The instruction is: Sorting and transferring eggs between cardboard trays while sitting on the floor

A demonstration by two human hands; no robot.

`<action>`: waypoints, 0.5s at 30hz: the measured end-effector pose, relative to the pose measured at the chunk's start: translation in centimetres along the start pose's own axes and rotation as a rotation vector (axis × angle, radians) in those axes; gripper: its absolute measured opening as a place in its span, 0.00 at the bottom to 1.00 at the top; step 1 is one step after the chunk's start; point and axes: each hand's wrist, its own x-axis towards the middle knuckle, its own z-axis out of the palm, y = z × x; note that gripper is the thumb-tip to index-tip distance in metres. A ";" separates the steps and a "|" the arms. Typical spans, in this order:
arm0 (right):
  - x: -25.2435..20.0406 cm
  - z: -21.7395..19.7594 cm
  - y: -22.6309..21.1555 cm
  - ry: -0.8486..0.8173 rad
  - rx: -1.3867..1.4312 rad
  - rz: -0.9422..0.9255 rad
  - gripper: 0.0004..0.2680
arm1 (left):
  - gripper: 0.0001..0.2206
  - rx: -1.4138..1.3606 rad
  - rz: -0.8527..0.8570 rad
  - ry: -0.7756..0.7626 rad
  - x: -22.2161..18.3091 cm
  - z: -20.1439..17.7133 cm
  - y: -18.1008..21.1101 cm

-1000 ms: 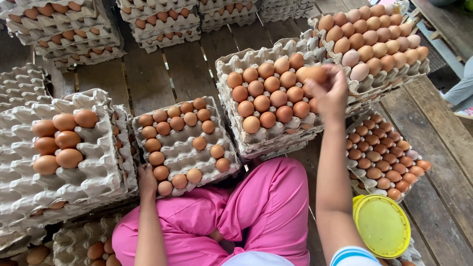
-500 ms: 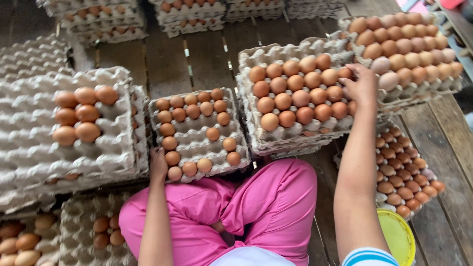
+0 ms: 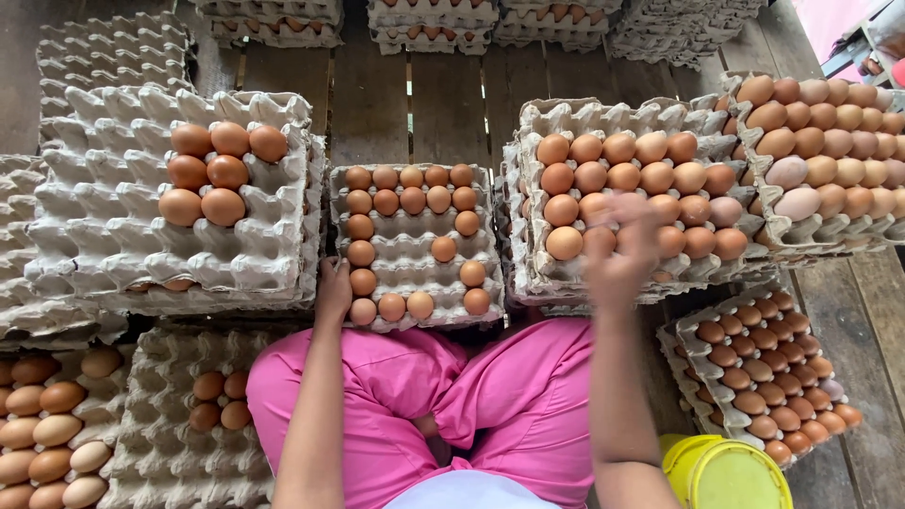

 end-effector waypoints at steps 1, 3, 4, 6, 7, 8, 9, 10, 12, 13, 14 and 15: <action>-1.7 1.6 -1.8 0.011 0.069 0.026 0.02 | 0.24 0.011 -0.047 -0.049 -0.5 -0.2 0.6; -5.7 4.5 -2.0 -0.335 0.096 0.025 0.06 | 0.24 0.006 -0.050 -0.069 -0.7 -0.4 0.8; -7.6 5.9 -2.2 -0.676 0.125 0.016 0.11 | 0.24 0.001 -0.047 -0.084 -0.8 -0.6 0.9; -11.0 8.9 -0.9 -0.804 -0.076 0.052 0.14 | 0.24 0.018 -0.058 -0.100 -1.5 -1.0 1.6; -12.6 10.4 -0.4 -0.921 -0.285 0.085 0.18 | 0.24 0.036 -0.063 -0.119 -1.9 -1.2 2.1; -12.8 10.8 -0.1 -0.920 -0.281 0.076 0.18 | 0.24 0.030 -0.063 -0.111 -1.6 -1.1 1.8; -13.0 11.2 0.1 -0.993 -0.335 0.172 0.17 | 0.24 0.030 -0.062 -0.105 -1.3 -1.0 1.5; -13.4 11.4 0.4 -1.067 -0.391 0.272 0.17 | 0.24 0.032 -0.063 -0.102 -1.2 -0.8 1.1; -13.8 11.7 1.4 -1.119 -0.398 0.320 0.17 | 0.24 0.029 -0.068 -0.104 -1.4 -1.0 1.3; -14.1 11.7 2.1 -1.167 -0.406 0.374 0.18 | 0.24 0.030 -0.070 -0.109 -1.5 -0.9 1.5; -13.8 11.3 2.0 -1.168 -0.409 0.376 0.18 | 0.24 0.030 -0.070 -0.113 -1.4 -0.9 1.4; -13.4 10.9 2.1 -1.140 -0.352 0.335 0.17 | 0.24 0.020 -0.071 -0.110 -1.3 -0.9 1.3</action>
